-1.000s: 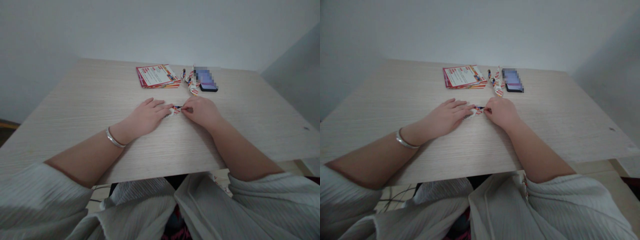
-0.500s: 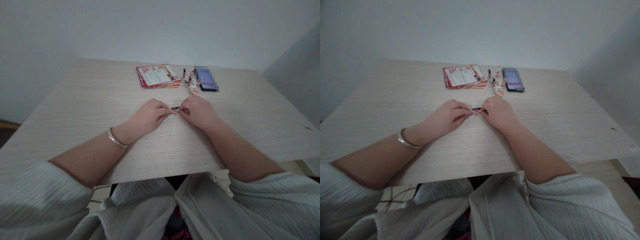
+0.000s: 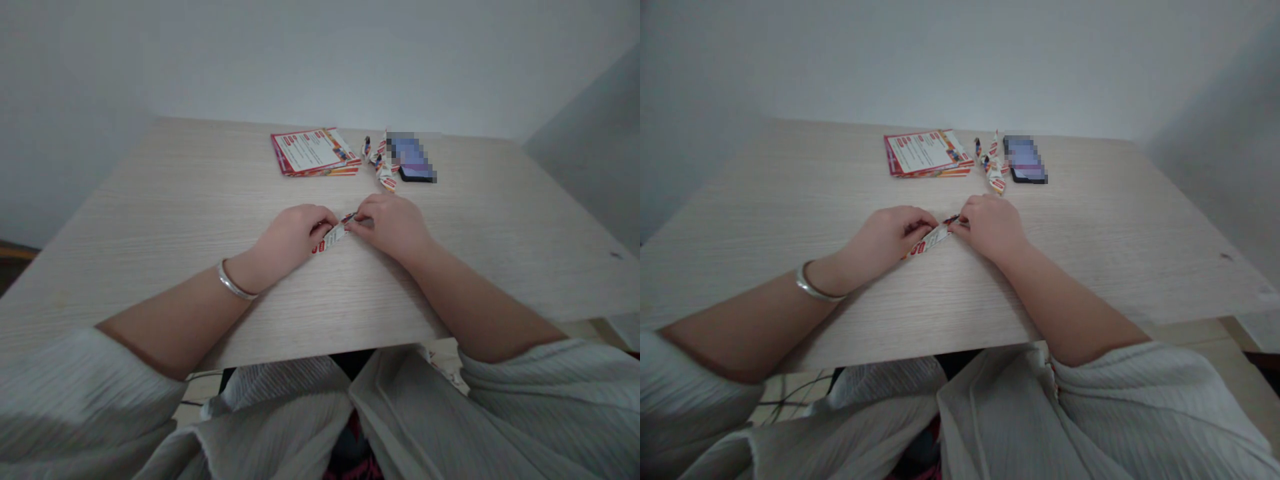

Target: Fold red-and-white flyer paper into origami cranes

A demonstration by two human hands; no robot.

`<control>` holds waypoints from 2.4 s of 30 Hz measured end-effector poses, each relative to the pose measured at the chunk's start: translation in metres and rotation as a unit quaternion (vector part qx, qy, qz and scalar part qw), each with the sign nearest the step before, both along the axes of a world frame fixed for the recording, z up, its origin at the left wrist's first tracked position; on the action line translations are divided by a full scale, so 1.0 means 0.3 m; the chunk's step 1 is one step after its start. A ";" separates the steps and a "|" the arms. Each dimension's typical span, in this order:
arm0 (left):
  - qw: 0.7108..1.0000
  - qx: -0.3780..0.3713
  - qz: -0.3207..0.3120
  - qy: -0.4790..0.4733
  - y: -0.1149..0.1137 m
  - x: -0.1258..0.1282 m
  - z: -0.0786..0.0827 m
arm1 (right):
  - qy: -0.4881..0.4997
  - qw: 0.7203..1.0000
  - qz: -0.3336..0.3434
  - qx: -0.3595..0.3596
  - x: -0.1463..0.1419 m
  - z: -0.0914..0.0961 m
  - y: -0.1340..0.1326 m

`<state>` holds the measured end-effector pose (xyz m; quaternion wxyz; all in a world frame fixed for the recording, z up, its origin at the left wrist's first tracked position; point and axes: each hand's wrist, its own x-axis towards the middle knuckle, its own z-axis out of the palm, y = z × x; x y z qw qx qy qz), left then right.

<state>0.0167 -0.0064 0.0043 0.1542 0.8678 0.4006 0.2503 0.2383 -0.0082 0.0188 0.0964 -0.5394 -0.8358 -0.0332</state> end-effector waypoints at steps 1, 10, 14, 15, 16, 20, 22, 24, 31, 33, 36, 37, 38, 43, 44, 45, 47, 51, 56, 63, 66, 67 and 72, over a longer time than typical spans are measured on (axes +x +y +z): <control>1.000 0.000 0.000 -0.002 -0.002 0.003 0.002 | -0.006 1.000 -0.004 0.002 -0.003 0.001 -0.001; 0.999 -0.029 0.041 0.016 -0.014 0.015 0.021 | -0.014 1.000 -0.013 0.007 -0.015 0.005 -0.008; 0.999 -0.016 0.031 0.011 -0.002 0.008 0.005 | -0.016 1.000 -0.012 0.013 -0.015 0.003 -0.010; 0.999 -0.008 0.030 0.009 0.001 0.007 0.000 | -0.017 1.000 -0.013 0.015 -0.016 0.002 -0.010; 1.000 0.003 0.029 0.007 0.004 0.006 -0.005 | -0.017 1.000 -0.015 0.018 -0.017 0.000 -0.009; 0.998 0.052 -0.019 0.033 0.022 0.002 -0.020 | -0.013 0.999 -0.017 0.028 -0.025 -0.007 -0.013; 0.994 0.074 -0.049 0.060 0.032 -0.002 -0.024 | -0.013 0.999 -0.020 0.027 -0.029 -0.007 -0.017; 0.988 0.101 -0.079 0.080 0.039 -0.009 -0.026 | -0.016 0.999 -0.026 0.023 -0.031 -0.005 -0.022; 0.969 0.161 -0.133 0.129 0.041 -0.034 -0.031 | -0.039 0.999 0.006 0.013 0.000 -0.012 0.015; 0.967 0.166 -0.128 0.143 0.043 -0.034 -0.031 | -0.033 0.999 0.019 0.021 0.012 -0.020 0.028; 0.963 0.169 -0.128 0.166 0.045 -0.030 -0.025 | -0.005 0.998 0.022 0.056 0.021 -0.027 0.032; 0.962 0.167 -0.125 0.174 0.044 -0.028 -0.022 | 0.001 0.997 0.025 0.066 0.022 -0.027 0.031; 0.962 0.165 -0.119 0.183 0.043 -0.026 -0.019 | 0.002 0.997 0.032 0.072 0.022 -0.027 0.028; 0.959 0.171 -0.098 0.205 0.028 -0.020 -0.005 | -0.012 0.998 0.039 0.057 0.024 -0.032 0.029; 0.958 0.172 -0.103 0.207 0.025 -0.020 -0.003 | -0.005 0.998 0.039 0.053 0.025 -0.036 0.032; 0.957 0.169 -0.107 0.210 0.023 -0.021 -0.003 | 0.004 0.998 0.045 0.051 0.026 -0.040 0.035; 0.957 0.158 -0.110 0.218 0.022 -0.025 -0.004 | 0.019 0.997 0.067 0.045 0.027 -0.048 0.042; 0.955 0.145 -0.122 0.228 0.029 -0.034 -0.015 | 0.030 0.995 0.085 0.046 0.023 -0.055 0.042; 0.954 0.141 -0.127 0.231 0.032 -0.033 -0.023 | 0.055 0.994 0.074 0.050 0.013 -0.056 0.028; 0.961 0.123 -0.106 0.222 0.021 -0.023 -0.012 | 0.105 0.979 0.170 0.027 0.027 -0.053 0.046; 0.966 0.116 -0.101 0.206 0.021 -0.022 -0.004 | 0.090 0.975 0.205 -0.001 0.039 -0.049 0.050; 0.967 0.115 -0.101 0.202 0.022 -0.022 -0.002 | 0.080 0.976 0.204 -0.007 0.042 -0.046 0.048; 0.972 0.111 -0.105 0.178 0.030 -0.031 0.000 | 0.014 0.976 0.215 -0.008 0.038 -0.027 0.024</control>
